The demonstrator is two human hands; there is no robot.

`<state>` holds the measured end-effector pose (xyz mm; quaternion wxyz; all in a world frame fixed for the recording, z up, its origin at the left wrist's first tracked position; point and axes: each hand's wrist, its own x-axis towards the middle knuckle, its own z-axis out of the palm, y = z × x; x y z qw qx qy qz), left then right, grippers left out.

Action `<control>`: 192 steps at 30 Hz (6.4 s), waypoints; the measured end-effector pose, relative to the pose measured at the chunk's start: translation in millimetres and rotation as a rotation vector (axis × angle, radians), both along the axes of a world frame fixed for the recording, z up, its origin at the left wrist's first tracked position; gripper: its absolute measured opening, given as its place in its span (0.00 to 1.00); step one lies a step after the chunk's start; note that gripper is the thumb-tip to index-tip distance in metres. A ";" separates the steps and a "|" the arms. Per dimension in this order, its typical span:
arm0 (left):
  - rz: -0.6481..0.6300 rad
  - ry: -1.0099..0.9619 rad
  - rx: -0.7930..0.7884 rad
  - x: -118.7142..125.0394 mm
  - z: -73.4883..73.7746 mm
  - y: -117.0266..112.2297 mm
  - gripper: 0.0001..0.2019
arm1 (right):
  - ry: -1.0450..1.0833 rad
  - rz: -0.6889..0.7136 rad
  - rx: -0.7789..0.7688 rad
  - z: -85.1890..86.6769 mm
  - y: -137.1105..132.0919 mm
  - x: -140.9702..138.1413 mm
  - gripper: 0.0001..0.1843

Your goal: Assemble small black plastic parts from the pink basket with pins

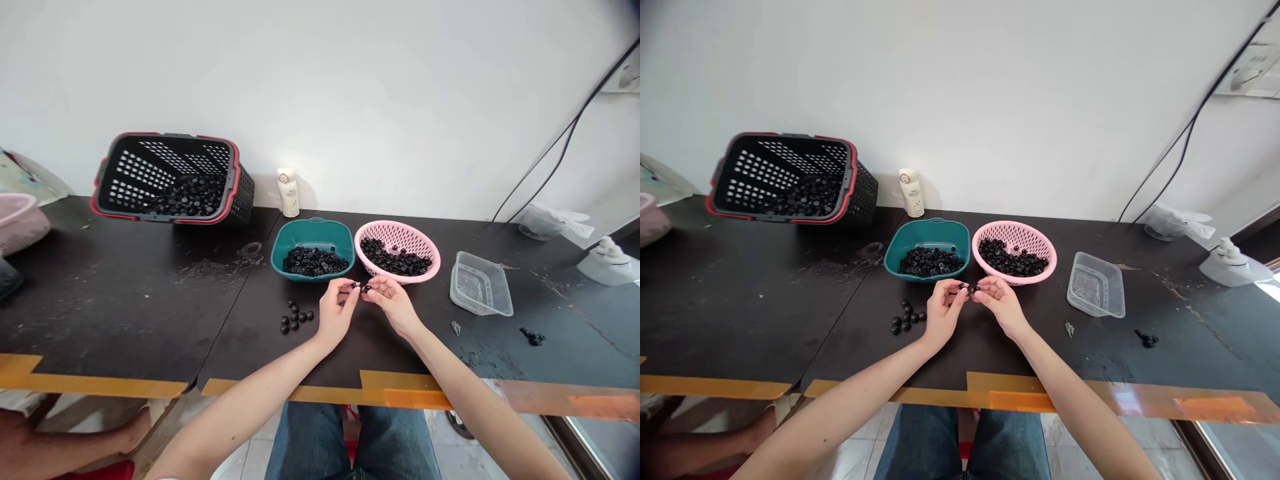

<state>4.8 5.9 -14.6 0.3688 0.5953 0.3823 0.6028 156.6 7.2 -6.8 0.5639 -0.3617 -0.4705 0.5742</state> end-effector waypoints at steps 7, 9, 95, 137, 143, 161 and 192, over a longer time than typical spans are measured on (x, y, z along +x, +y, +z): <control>0.013 0.138 0.129 -1.6 5.4 -3.0 0.07 | 0.205 0.060 -0.156 0.5 -5.6 -4.3 0.14; 0.017 0.161 0.132 -2.0 6.2 -3.3 0.07 | 0.223 0.087 -0.165 1.3 -6.2 -4.5 0.13; 0.150 0.378 0.393 -7.4 8.8 -2.2 0.04 | 0.056 0.043 -0.195 12.4 -17.1 -4.8 0.15; -0.320 -0.176 -0.441 2.9 0.3 5.3 0.13 | 0.069 -0.006 -0.185 0.1 -14.5 -7.4 0.12; -0.282 -0.148 -0.480 4.4 -6.2 8.6 0.18 | -0.276 -0.207 0.036 -4.0 -12.7 -5.2 0.15; -0.357 0.106 -0.248 2.4 -9.6 7.4 0.13 | -0.968 -0.028 0.240 -4.0 -9.8 3.5 0.19; -0.112 0.446 0.146 -11.2 12.5 -2.6 0.20 | -0.629 -0.201 0.200 -4.7 -5.4 4.5 0.24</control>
